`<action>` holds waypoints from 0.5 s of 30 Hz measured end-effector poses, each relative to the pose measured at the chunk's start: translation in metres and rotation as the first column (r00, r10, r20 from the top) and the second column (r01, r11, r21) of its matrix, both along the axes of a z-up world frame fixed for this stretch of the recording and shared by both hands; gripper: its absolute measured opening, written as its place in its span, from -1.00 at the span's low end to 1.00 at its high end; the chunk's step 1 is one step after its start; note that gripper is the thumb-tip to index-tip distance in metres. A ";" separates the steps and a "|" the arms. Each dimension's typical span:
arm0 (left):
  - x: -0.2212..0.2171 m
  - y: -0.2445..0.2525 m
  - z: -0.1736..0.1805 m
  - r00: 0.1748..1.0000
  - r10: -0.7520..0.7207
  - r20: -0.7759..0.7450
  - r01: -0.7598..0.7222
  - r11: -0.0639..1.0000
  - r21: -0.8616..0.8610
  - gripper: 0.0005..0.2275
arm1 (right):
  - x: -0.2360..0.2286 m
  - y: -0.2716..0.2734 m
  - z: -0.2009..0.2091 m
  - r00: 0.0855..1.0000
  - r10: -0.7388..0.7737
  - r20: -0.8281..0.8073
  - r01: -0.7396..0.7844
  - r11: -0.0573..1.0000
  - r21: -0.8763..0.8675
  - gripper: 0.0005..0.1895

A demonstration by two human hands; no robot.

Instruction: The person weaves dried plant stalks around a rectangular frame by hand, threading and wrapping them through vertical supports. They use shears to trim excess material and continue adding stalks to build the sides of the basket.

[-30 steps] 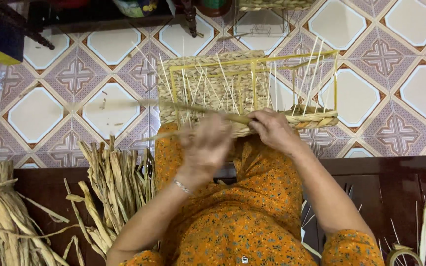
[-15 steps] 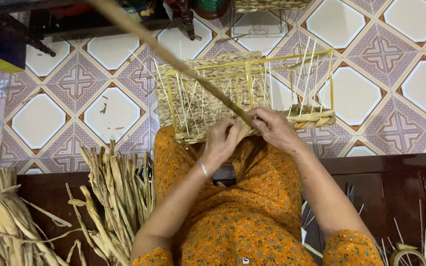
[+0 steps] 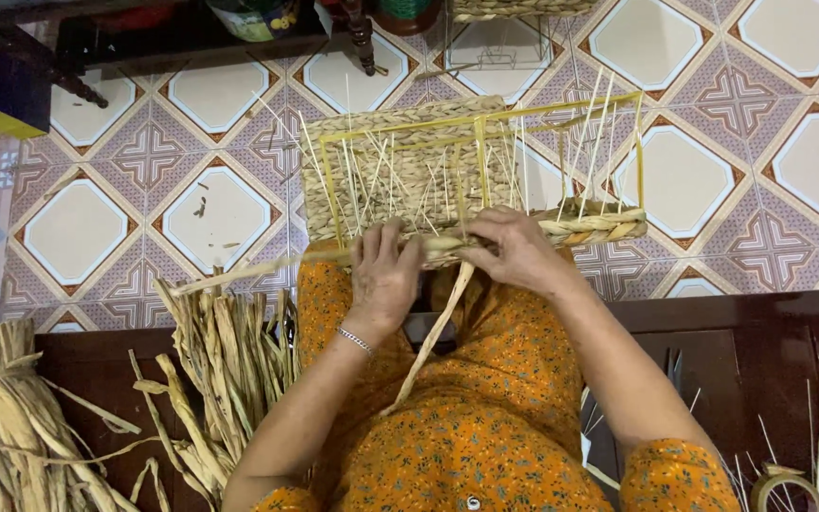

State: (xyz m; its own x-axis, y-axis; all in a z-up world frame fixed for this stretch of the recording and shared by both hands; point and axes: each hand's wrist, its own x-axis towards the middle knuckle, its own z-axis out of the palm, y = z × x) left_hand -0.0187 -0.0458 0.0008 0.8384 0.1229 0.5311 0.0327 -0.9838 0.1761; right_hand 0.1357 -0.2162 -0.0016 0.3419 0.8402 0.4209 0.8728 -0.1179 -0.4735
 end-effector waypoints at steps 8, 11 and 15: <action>-0.019 0.003 -0.056 0.965 -0.143 -0.219 0.118 0.985 -0.123 -0.92 | 0.006 0.011 -0.053 0.850 -0.398 -0.345 0.344 0.916 -0.208 -0.68; -0.026 -0.001 -0.050 0.961 -0.231 -0.151 0.201 0.961 -0.189 -0.89 | 0.005 0.015 -0.066 0.859 -0.383 -0.340 0.364 0.924 -0.121 -0.74; -0.026 -0.007 -0.023 0.965 -0.254 -0.062 0.241 0.956 -0.169 -0.55 | -0.010 0.025 -0.013 0.935 -0.353 -0.013 0.348 0.914 0.206 -0.50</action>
State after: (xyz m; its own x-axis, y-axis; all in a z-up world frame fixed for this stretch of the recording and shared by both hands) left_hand -0.0443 -0.0525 -0.0218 0.8932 -0.0167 0.4494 -0.1872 -0.9224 0.3378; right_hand 0.1254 -0.1914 -0.0142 0.5867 0.5644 0.5808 0.8043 -0.3227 -0.4989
